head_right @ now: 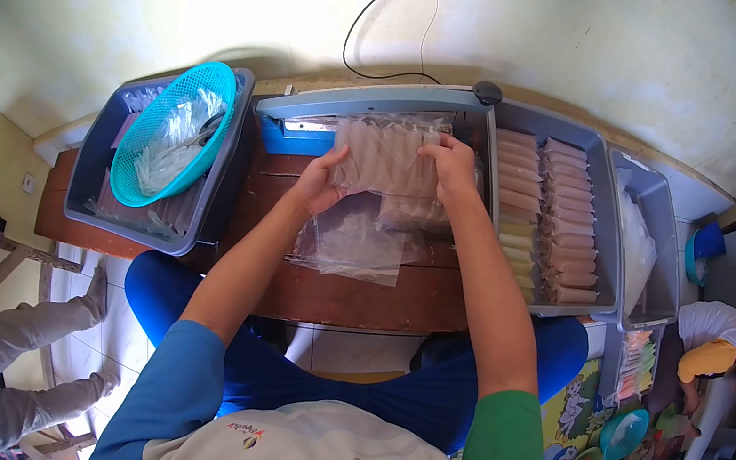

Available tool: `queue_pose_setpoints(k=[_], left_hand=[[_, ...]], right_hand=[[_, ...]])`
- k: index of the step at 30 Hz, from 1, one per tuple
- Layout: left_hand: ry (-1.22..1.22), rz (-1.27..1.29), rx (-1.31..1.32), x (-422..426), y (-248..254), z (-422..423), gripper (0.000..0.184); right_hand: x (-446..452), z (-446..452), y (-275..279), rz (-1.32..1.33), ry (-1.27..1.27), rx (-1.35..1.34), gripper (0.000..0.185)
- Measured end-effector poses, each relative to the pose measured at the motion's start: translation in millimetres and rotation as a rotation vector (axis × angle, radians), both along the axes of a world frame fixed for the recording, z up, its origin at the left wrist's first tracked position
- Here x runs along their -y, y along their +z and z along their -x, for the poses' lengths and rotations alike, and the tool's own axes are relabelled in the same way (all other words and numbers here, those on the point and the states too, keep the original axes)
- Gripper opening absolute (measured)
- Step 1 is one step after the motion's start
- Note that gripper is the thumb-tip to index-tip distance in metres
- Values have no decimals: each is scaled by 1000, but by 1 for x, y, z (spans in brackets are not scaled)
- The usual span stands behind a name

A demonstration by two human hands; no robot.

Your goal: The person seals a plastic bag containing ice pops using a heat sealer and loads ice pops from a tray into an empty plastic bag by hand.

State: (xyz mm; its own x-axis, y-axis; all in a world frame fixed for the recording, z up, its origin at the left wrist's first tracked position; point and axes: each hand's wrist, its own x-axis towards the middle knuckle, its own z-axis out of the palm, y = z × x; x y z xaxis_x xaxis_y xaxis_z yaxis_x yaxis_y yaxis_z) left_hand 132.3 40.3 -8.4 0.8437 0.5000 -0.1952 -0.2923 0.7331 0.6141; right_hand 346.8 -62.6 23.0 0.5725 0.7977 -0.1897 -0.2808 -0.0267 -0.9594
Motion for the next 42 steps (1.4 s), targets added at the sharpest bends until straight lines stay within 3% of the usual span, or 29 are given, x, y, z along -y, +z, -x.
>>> queue_pose_setpoints(k=[4,13,26,28,34,42], left_hand=[[2,-169,-79,4,17,8,47],[4,-598,-218,-12,-5,47,50],[-12,-776,-257,28,3,78,40],[-22,-880,-288,32,6,77,31],[57,-911,-339,35,5,77,19],[239,-973,-377,33,6,81,15]], right_hand=[[14,11,3,-95,47,-21,35],[49,56,14,-110,145,117,38],[92,79,-30,-115,166,118,30],[96,74,-33,-72,169,264,29],[104,76,-9,7,211,272,23],[101,75,-11,-126,73,601,9]])
